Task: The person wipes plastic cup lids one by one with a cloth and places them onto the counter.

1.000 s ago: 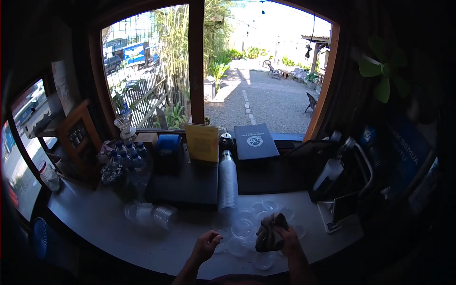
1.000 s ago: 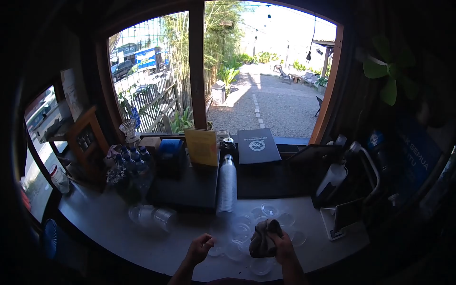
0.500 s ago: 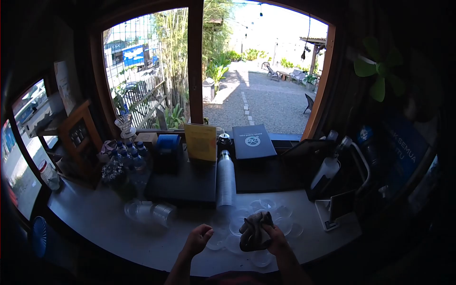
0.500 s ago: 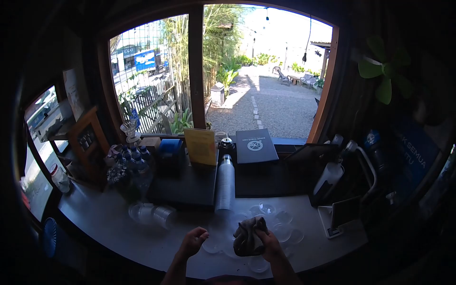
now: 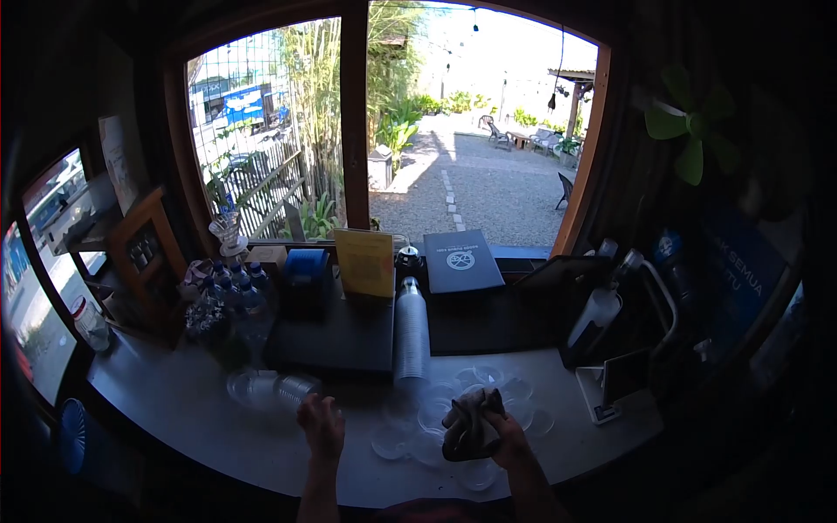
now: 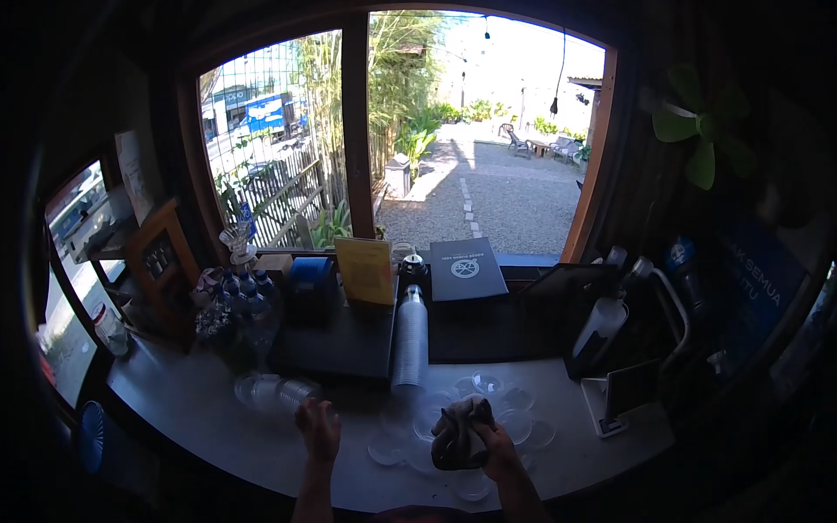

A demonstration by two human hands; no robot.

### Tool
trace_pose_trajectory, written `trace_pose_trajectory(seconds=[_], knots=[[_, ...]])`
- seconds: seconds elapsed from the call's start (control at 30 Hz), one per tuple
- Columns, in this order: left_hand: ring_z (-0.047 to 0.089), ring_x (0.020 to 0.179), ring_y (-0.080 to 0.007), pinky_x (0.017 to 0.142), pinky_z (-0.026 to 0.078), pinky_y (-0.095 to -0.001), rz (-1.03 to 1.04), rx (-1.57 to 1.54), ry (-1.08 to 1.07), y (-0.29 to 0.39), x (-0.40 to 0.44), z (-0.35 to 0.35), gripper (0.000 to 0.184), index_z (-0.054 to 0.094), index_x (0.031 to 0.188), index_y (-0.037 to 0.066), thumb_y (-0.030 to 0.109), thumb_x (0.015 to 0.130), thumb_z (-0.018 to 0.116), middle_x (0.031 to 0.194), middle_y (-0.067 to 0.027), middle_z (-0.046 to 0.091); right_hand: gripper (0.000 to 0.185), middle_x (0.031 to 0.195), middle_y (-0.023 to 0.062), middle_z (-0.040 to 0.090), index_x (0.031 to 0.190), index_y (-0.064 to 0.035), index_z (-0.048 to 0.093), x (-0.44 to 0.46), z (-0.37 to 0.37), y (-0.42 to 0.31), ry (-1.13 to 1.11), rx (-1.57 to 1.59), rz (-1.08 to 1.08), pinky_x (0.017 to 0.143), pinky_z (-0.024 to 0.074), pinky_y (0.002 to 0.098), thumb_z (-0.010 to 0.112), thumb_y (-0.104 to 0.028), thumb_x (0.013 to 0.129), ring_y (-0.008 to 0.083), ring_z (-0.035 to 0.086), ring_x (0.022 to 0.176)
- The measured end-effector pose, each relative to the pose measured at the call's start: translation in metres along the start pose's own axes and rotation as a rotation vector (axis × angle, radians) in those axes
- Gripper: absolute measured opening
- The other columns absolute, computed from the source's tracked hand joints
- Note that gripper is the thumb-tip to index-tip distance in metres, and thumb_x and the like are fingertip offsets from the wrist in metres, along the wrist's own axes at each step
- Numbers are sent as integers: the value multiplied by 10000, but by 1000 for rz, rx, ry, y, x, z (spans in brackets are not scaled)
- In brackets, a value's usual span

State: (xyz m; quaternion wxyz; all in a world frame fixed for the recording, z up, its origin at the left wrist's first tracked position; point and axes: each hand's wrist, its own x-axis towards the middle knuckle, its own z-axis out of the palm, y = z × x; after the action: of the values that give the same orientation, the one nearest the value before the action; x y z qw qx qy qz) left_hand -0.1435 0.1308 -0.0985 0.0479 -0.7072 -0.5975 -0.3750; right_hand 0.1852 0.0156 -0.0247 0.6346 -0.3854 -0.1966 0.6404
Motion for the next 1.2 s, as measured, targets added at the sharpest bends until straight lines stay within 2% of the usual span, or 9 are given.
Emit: trace_pose_trajectory(seconds=[0.03, 0.13, 0.33, 0.37, 0.47, 0.6, 0.8, 1.0, 1.2], knots=[[381, 1243, -378, 1012, 315, -518, 3, 41, -8, -8, -1, 5, 493, 531, 1191, 116, 107, 743, 737, 1299, -183, 417, 385, 1105, 136, 621, 1233, 19, 521, 0, 0, 0, -32, 4, 7, 891, 526, 363, 578, -232, 947, 237, 640, 992], [385, 1248, -377, 1009, 314, -510, -68, 148, 9, -16, -2, 13, 542, 501, 1217, 131, 80, 736, 746, 1306, -183, 412, 386, 1101, 134, 620, 1236, 18, 521, 2, 0, 3, -86, 10, 36, 884, 529, 357, 577, -231, 947, 233, 640, 990], [374, 1258, -398, 994, 323, -536, -106, 233, 230, -42, 6, 15, 615, 477, 1252, 146, 50, 716, 763, 1333, -200, 394, 371, 1103, 144, 626, 1226, 17, 526, -1, -1, 0, -46, -14, 26, 881, 532, 346, 564, -225, 946, 231, 645, 990], [433, 1198, -402, 976, 355, -520, -128, 184, 250, -46, 10, 14, 544, 498, 1216, 114, 10, 732, 724, 1262, -201, 458, 369, 1104, 146, 627, 1223, 17, 527, -4, 2, -3, -55, -16, 30, 881, 533, 347, 563, -222, 944, 233, 646, 991], [499, 1104, -397, 950, 382, -516, -17, 122, 229, -75, 15, 13, 446, 523, 1161, 68, -23, 752, 675, 1144, -195, 527, 368, 1102, 148, 629, 1216, 20, 531, -1, -4, 1, -86, 0, 39, 877, 536, 349, 564, -220, 940, 238, 648, 990], [545, 990, -369, 867, 442, -477, 10, 20, 298, -78, 19, 9, 265, 557, 1036, 9, -44, 784, 622, 1028, -190, 562, 369, 1095, 148, 635, 1207, 29, 539, -6, 1, 1, -58, -6, 32, 871, 538, 348, 562, -221, 937, 239, 650, 986], [563, 924, -366, 804, 463, -458, 24, -86, 290, -73, 13, 6, 104, 568, 924, 3, -23, 835, 616, 947, -177, 565, 373, 1089, 147, 638, 1204, 33, 540, -9, 2, -2, -24, -10, 40, 872, 537, 339, 559, -226, 936, 236, 656, 975], [554, 887, -344, 778, 466, -443, 54, -11, 390, -57, 20, -6, 31, 579, 884, 17, 13, 876, 609, 902, -149, 559, 367, 1092, 140, 638, 1207, 27, 541, -13, 11, -5, -60, -52, 43, 866, 540, 336, 540, -231, 945, 229, 655, 978], [542, 859, -335, 763, 455, -442, 120, -68, 386, -52, 26, -13, 89, 518, 885, 12, 46, 893, 600, 886, -137, 546, 390, 1153, 147, 613, 1227, 25, 527, -8, 0, 1, -55, -10, 43, 889, 536, 349, 567, -248, 950, 231, 646, 1009]])
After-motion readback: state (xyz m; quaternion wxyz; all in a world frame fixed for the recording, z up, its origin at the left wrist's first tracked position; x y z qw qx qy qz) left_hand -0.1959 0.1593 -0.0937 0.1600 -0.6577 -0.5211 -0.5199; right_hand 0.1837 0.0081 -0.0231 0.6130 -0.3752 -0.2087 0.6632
